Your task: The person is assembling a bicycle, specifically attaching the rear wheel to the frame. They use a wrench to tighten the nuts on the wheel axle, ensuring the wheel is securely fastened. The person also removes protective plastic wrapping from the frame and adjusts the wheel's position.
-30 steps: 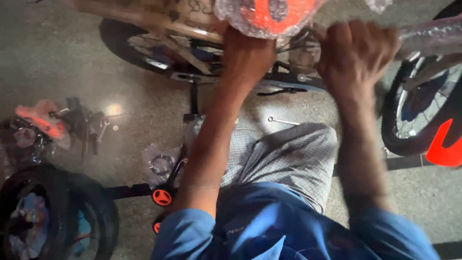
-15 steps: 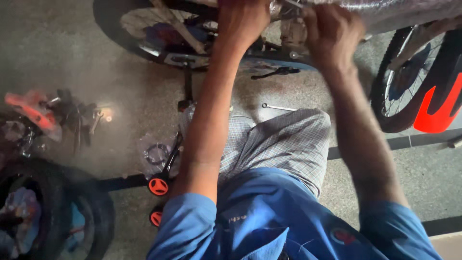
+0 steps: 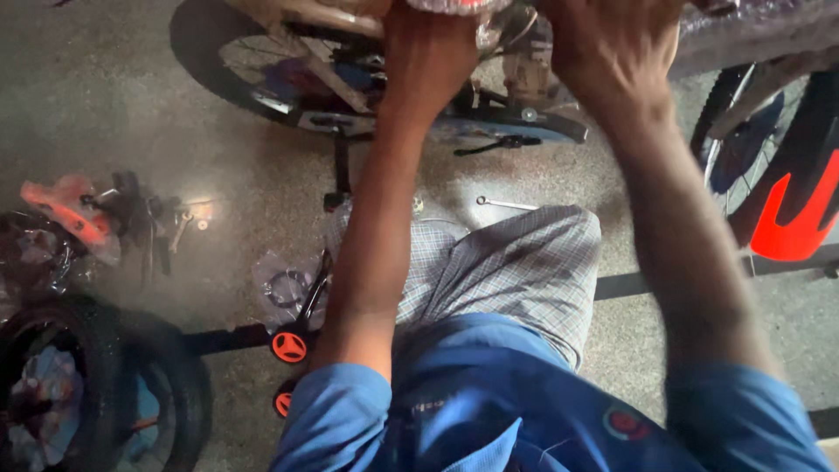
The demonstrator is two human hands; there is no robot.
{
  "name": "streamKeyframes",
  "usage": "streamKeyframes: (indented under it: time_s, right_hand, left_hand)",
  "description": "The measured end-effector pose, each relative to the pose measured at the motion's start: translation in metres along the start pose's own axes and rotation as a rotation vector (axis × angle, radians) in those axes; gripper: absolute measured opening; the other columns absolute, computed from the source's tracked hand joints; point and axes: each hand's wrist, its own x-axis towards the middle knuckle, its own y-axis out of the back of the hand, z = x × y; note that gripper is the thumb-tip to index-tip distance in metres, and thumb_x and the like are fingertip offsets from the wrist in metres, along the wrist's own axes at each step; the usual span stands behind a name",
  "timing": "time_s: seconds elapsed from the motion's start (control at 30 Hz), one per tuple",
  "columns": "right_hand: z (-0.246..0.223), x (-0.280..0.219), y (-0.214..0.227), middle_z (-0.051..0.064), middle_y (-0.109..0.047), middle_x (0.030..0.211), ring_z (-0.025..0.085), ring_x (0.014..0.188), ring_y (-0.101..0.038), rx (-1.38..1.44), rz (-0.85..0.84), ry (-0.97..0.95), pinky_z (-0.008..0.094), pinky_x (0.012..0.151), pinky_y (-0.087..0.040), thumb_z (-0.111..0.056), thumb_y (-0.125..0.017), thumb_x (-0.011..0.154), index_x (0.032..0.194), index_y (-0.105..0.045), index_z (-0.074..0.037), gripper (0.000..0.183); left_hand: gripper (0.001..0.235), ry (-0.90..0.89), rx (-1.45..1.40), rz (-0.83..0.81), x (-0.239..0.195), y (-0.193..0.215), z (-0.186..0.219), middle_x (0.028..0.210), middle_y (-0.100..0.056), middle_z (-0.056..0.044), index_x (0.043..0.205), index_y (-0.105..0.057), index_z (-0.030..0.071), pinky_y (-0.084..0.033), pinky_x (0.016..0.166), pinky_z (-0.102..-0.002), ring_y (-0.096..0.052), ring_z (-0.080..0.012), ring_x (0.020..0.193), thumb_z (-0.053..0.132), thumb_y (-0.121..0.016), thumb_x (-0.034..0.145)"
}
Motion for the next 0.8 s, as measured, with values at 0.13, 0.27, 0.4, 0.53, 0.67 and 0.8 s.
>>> streamKeyframes:
  time_s: [0.13, 0.27, 0.4, 0.53, 0.67, 0.8]
  right_hand:
    - [-0.024, -0.013, -0.033, 0.002, -0.061, 0.073, 0.019, 0.072, -0.053, 0.154, 0.361, -0.153, 0.041, 0.082, -0.039, -0.022, -0.068, 0.095, 0.090, -0.066, -0.019, 0.006]
    - [-0.050, -0.018, -0.058, -0.002, -0.061, 0.072, 0.016, 0.070, -0.049, 0.388, 0.515, -0.375, 0.041, 0.085, -0.033, -0.031, -0.064, 0.106, 0.090, -0.070, -0.018, 0.022]
    - [-0.066, -0.022, -0.055, 0.000, -0.067, 0.083, 0.018, 0.080, -0.056, 0.487, 0.643, -0.394, 0.041, 0.086, -0.033, -0.034, -0.061, 0.110, 0.096, -0.069, -0.016, 0.024]
    - [-0.056, -0.020, -0.032, 0.002, -0.068, 0.084, 0.020, 0.080, -0.058, 0.453, 0.515, -0.331, 0.041, 0.084, -0.034, -0.030, -0.065, 0.108, 0.099, -0.071, -0.015, 0.019]
    - [-0.034, -0.022, -0.006, 0.004, -0.073, 0.094, 0.020, 0.086, -0.065, 0.623, 0.273, -0.234, 0.042, 0.091, -0.037, -0.022, -0.068, 0.109, 0.107, -0.075, -0.013, 0.012]
    - [-0.014, -0.001, 0.016, 0.007, -0.070, 0.072, 0.019, 0.055, -0.061, 0.320, 0.041, -0.068, 0.045, 0.077, -0.048, -0.013, -0.071, 0.104, 0.088, -0.075, -0.009, 0.017]
  left_hand:
    - [0.009, 0.021, -0.124, 0.028, 0.003, 0.002, 0.000, 0.078, -0.069, -0.009, 0.092, -0.075, 0.011, -0.049, 0.066, -0.050, -0.068, -0.0325, 0.071, 0.011, -0.072, 0.083]
    - [0.014, 0.038, -0.061, -0.057, 0.006, -0.002, -0.001, 0.078, -0.070, -0.010, 0.091, -0.075, 0.011, -0.053, 0.071, -0.051, -0.070, -0.0327, 0.075, 0.010, -0.069, 0.078]
    - [0.009, 0.088, -0.044, -0.171, 0.008, -0.005, -0.001, 0.074, -0.070, -0.011, 0.088, -0.076, 0.011, -0.053, 0.068, -0.051, -0.069, -0.0343, 0.072, 0.013, -0.073, 0.080]
    - [0.010, 0.015, -0.110, -0.051, 0.011, 0.003, -0.003, 0.074, -0.070, -0.012, 0.087, -0.074, 0.011, -0.053, 0.069, -0.050, -0.069, -0.0347, 0.071, 0.021, -0.077, 0.087]
    - [0.017, 0.009, -0.147, 0.021, 0.010, 0.003, -0.006, 0.077, -0.071, -0.010, 0.091, -0.074, 0.010, -0.053, 0.069, -0.048, -0.070, -0.0324, 0.073, 0.027, -0.077, 0.086]
    - [0.005, -0.054, -0.076, -0.052, 0.008, -0.007, -0.011, 0.074, -0.071, -0.010, 0.087, -0.076, 0.014, -0.052, 0.067, -0.051, -0.069, -0.0325, 0.071, 0.020, -0.077, 0.088]
